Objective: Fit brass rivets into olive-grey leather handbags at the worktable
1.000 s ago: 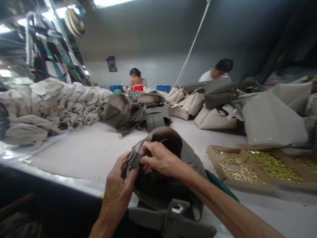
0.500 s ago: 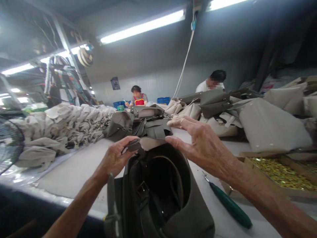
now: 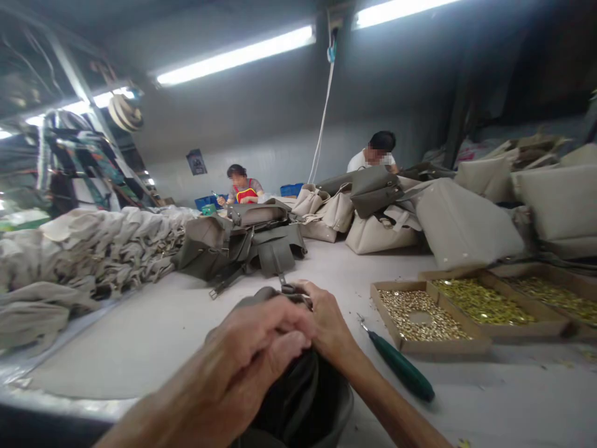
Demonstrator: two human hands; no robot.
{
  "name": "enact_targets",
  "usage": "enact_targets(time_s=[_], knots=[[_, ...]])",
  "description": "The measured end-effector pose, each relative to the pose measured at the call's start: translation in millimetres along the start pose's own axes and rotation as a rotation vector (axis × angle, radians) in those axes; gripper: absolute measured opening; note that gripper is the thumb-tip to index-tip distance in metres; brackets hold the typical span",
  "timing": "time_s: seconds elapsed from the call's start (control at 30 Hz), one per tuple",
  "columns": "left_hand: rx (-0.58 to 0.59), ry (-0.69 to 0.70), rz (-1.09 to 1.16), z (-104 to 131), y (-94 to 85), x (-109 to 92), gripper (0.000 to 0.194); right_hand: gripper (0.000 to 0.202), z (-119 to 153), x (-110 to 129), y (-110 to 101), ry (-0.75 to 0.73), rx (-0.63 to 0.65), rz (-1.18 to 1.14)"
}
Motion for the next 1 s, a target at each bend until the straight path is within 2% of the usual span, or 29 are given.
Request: enact_targets(time_s=[0.03,0.1,0.2,0.27,0.37,0.47,0.57,0.7,0.83,1.0], knots=[[0.065,-0.088,0.109,7.4,17.6,13.2,0.033,0.039,4.4,1.4,0.7,-0.006,-0.012,-0.008],[-0.002,-0.195,0.355,15.5,36.0,43.8,0.036,0.04,13.4,5.8,4.7,-0.038,-0.008,-0.002],[-0.173,-0.302,0.524,18.9,41.3,84.1,0.038,0.039,27.6,14.0,13.2,-0.139,0.0,0.01],[-0.204,-0.36,0.555,20.3,41.3,96.5,0.043,0.042,38.0,18.0,19.7,-0.198,-0.012,0.038],[-0.186,-0.442,0.609,25.6,45.6,100.3,0.05,0.045,57.3,23.6,30.7,-0.281,-0.071,0.132],[-0.218,-0.487,0.618,34.2,50.5,101.7,0.048,0.044,80.7,31.2,41.1,-0.383,-0.189,0.264],[-0.187,-0.518,0.598,42.9,56.1,106.3,0.047,0.042,98.6,36.6,48.7,-0.457,-0.263,0.303],[-0.126,-0.545,0.432,52.2,51.5,110.2,0.051,0.042,101.3,30.6,53.6,-0.35,-0.245,0.219],[-0.112,-0.59,0.24,58.4,40.3,109.9,0.05,0.059,99.0,27.4,56.0,-0.288,-0.242,0.146],[-0.087,-0.574,0.343,59.4,40.2,106.2,0.048,0.058,100.3,30.6,58.0,-0.328,-0.243,0.165]])
Point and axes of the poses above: each hand's wrist, its own z-axis away from the middle knuckle, its own y-axis out of the palm, x = y × z, the point moved 6 cm from there along -z, towards the middle knuckle, and after that the axes turned 3 degrees about x, right-handed, at the moved point
